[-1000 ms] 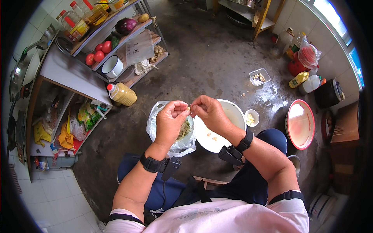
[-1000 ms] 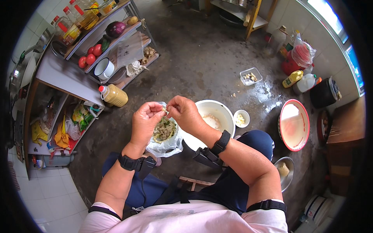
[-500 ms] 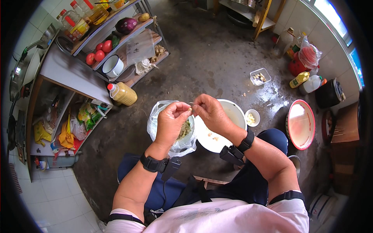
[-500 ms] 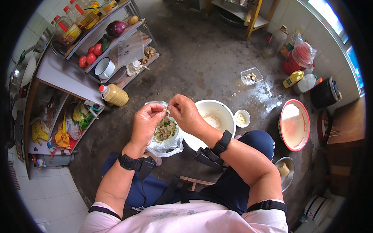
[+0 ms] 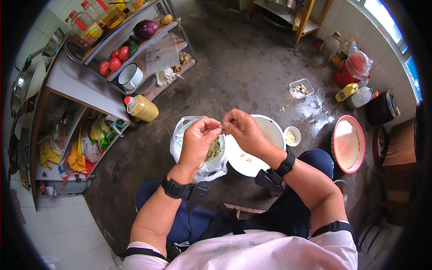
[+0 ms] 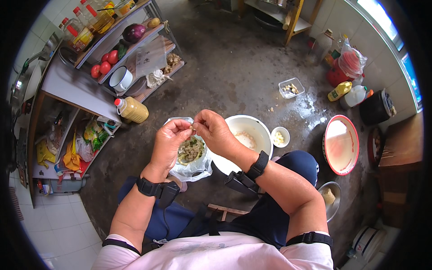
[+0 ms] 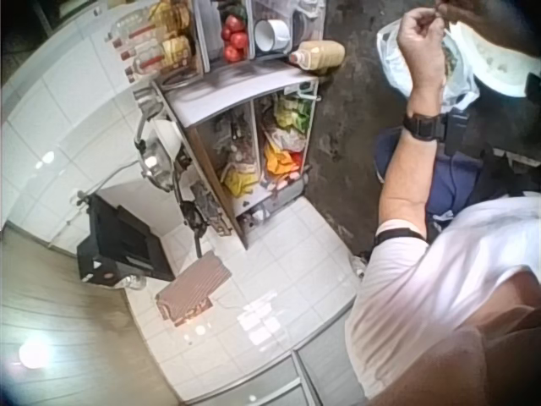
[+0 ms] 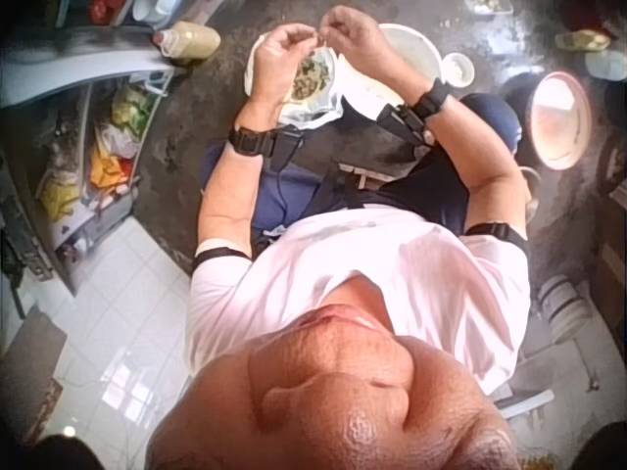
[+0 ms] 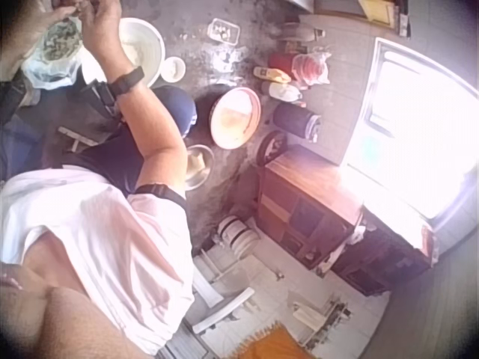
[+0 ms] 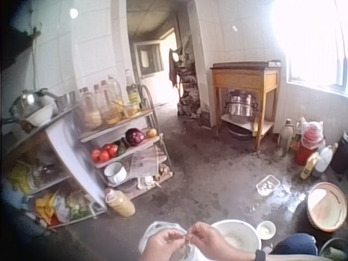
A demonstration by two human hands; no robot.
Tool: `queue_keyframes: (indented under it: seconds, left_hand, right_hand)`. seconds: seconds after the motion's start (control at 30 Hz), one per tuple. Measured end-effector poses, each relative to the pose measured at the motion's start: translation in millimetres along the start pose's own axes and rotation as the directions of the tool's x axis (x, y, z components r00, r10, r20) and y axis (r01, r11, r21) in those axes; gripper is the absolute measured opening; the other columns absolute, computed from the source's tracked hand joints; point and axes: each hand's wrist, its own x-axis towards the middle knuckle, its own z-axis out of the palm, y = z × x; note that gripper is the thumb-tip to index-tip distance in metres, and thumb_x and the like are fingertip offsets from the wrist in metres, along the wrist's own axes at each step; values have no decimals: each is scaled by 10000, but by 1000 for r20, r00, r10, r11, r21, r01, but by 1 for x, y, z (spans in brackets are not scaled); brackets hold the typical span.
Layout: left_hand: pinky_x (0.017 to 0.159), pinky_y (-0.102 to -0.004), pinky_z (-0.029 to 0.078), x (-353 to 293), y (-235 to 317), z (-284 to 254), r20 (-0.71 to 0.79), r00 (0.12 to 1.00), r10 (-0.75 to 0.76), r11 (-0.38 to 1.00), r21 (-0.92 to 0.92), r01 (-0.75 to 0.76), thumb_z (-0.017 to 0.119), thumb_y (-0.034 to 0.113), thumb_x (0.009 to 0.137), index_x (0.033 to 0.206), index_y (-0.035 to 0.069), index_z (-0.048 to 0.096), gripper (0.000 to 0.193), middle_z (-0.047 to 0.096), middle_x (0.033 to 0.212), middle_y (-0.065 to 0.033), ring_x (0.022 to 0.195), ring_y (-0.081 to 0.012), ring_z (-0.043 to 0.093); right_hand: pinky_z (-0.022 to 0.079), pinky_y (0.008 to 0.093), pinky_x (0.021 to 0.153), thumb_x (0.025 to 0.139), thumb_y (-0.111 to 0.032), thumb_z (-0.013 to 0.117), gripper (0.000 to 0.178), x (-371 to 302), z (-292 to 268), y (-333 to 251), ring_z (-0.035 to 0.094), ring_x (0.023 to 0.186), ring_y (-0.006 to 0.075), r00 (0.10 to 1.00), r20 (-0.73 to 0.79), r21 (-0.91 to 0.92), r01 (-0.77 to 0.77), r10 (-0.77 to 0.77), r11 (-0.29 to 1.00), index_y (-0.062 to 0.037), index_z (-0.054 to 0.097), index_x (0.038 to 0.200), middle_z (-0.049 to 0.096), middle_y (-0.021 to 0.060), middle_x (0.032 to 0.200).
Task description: Peeling garlic cloves into a bowl and then cutting a piece of meat with a cleaver on a wooden board.
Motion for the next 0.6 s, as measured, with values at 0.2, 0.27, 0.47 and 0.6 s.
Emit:
queue_keyframes:
  seconds: [0.2,0.27,0.47,0.6]
  left_hand:
    - [718,-216,459,1,0,-4,-17,998,-54,993,-102,52,596,29,851,967,27,579,117,619,900,-42,842,-119,613]
    - [713,-216,453,2,0,-4,-24,997,-73,988,-141,69,598,39,853,976,34,577,125,619,907,-41,848,-123,614]
    - [712,-224,457,1,1,-5,-2,988,-158,962,-227,153,603,45,850,1010,46,560,166,621,928,-46,842,-116,598]
    - [693,-210,439,2,-2,-7,15,992,-123,981,-148,124,615,63,845,1010,37,570,172,642,918,-55,830,-99,589]
  right_hand:
    - [452,250,587,874,-63,551,100,0,-3,-1,543,664,107,993,-107,-34,-59,55,998,10,505,824,546,45,703]
    - [451,249,584,878,-74,549,111,0,-5,-2,542,654,104,984,-150,6,-94,94,996,11,503,824,549,43,701]
    - [443,204,640,887,-51,549,59,-3,-3,-7,530,700,70,997,-24,28,-68,68,997,-14,504,879,545,15,757]
    - [447,215,597,830,-32,620,87,-3,1,-4,533,663,82,998,-54,-25,12,-14,1000,-4,548,870,555,32,764]
